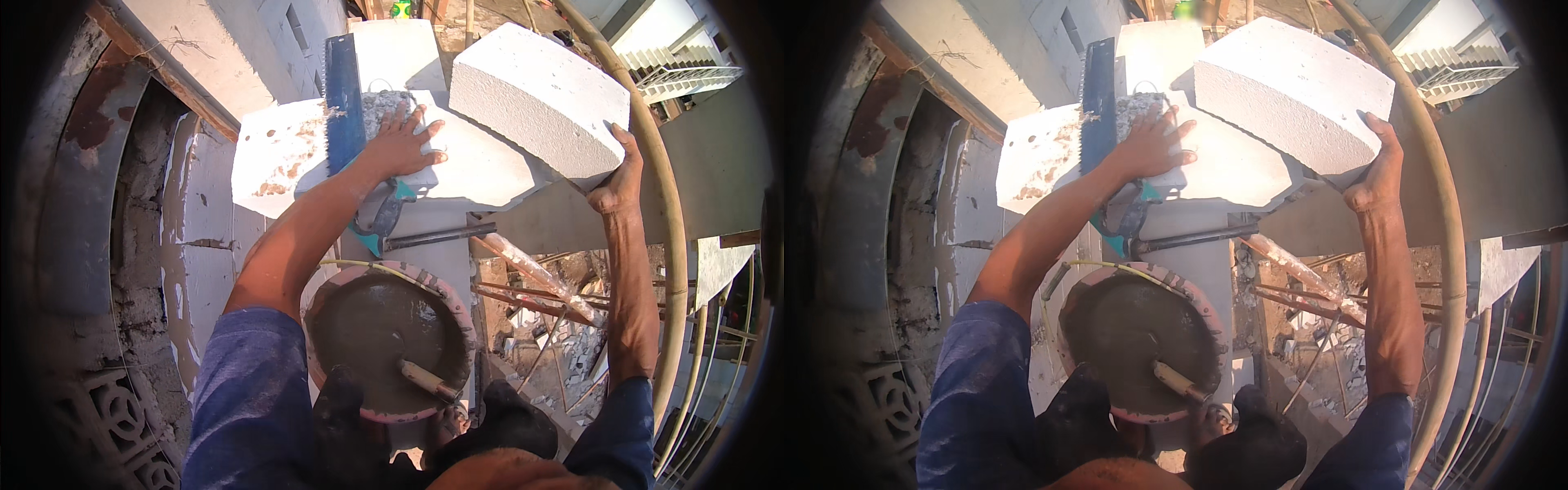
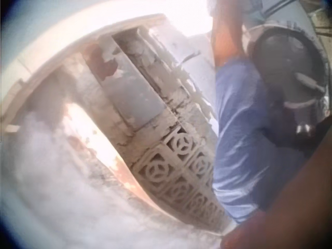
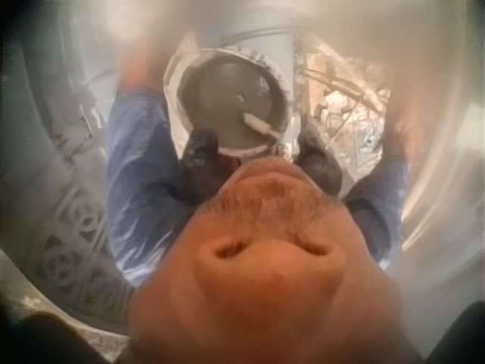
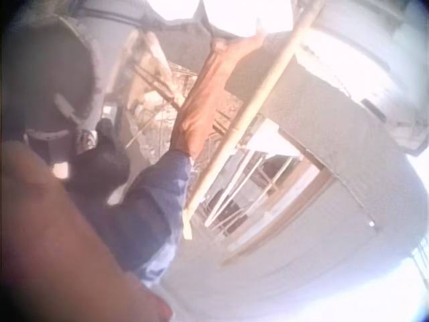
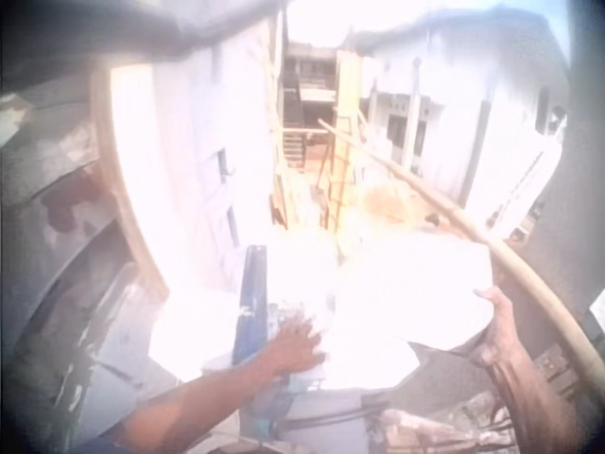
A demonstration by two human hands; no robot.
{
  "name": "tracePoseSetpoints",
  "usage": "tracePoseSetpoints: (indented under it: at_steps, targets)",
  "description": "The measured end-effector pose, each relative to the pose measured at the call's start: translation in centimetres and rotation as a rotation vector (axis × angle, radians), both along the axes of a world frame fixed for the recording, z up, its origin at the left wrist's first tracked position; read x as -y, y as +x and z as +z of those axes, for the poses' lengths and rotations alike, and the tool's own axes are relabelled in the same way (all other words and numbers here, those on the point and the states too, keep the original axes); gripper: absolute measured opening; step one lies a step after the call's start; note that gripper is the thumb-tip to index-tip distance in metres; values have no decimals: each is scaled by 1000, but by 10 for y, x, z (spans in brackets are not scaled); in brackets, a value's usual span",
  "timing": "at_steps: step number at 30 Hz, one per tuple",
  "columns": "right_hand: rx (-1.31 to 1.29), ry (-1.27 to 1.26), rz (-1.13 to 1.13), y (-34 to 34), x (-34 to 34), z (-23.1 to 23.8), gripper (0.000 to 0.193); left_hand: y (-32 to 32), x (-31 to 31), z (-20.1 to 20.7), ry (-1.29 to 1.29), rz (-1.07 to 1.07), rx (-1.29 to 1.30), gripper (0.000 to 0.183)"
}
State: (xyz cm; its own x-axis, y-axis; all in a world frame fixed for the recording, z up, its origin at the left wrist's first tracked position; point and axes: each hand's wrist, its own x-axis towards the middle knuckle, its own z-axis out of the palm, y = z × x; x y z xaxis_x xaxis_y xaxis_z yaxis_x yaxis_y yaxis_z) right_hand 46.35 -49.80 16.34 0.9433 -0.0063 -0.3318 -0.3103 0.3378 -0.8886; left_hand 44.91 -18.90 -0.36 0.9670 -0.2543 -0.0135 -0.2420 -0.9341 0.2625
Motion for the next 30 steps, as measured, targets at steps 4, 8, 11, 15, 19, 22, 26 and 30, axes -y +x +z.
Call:
tracePoseSetpoints:
  at_steps: [4,8,11,15,19,22,26,30]
  targets:
    - [40,-217,65,111,-80,-4,71,-1,3,0,-33,16,66,71]
    - [22,-143,125,222,-146,-75,79,-2,8,5,-93,17,89,72]
    - [-65,-146,108,284,-190,-140,73,0,13,16,-65,36,45,73]
    - [-88,26,465,280,-232,-182,68,-5,7,23,-73,59,-9,72]
    - [-76,-232,544,266,-244,-212,51,-4,10,21,-46,46,2,72]
    - [-44,-472,845,255,-243,-193,57,-8,4,13,-61,71,37,71]
    - [2,-635,944,275,-231,-215,50,-7,6,15,-43,71,64,71]
    - [-2,-679,1022,315,-205,-251,46,-3,13,17,-45,31,81,71]
